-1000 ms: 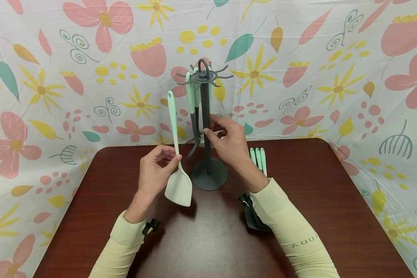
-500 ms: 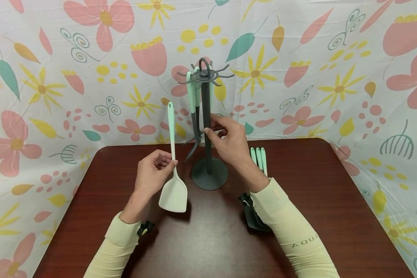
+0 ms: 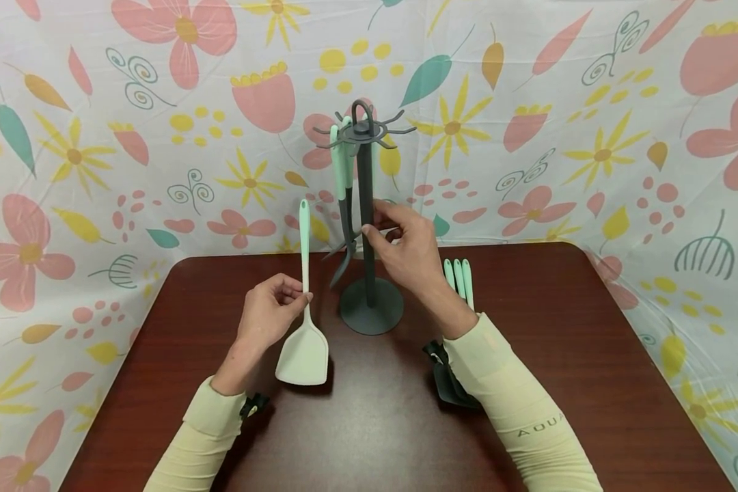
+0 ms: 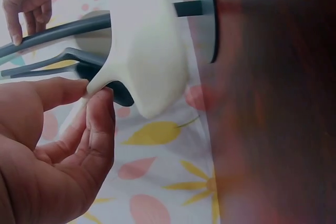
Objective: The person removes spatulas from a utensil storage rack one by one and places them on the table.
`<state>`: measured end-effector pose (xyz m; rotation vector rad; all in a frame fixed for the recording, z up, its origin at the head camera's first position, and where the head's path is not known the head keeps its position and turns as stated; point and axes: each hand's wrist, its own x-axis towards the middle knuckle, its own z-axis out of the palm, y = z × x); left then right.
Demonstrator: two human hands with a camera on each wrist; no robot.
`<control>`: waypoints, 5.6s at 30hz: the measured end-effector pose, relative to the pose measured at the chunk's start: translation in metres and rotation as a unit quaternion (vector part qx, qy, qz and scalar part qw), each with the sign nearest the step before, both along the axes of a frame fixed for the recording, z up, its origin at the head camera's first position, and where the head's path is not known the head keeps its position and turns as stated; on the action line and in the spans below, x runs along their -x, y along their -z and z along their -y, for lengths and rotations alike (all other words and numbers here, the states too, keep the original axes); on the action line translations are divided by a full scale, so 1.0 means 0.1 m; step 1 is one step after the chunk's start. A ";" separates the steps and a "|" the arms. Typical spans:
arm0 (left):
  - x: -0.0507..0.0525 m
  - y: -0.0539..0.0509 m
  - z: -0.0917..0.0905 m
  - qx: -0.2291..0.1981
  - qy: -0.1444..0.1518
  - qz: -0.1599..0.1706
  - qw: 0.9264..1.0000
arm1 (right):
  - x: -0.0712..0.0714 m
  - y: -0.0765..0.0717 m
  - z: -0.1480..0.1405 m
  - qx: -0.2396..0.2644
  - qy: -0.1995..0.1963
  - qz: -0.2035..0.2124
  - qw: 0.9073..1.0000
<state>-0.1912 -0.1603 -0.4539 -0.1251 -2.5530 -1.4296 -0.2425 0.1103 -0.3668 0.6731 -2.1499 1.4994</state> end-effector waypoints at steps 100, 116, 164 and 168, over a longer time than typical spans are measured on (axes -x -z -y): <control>0.01 0.39 0.26 0.160 -0.003 0.168 0.973 | 0.01 0.04 -0.02 0.021 -0.022 -0.004 1.000; -0.02 0.12 0.12 0.098 0.023 0.037 0.994 | -0.17 -0.15 0.07 0.015 -0.018 -0.011 1.000; 0.47 -0.55 -0.58 -0.018 0.103 -0.120 0.987 | 0.00 0.04 0.00 0.006 -0.007 -0.029 1.000; 0.48 -0.56 -0.60 -0.013 0.109 -0.128 0.986 | 0.00 0.04 0.00 0.006 -0.008 -0.024 1.000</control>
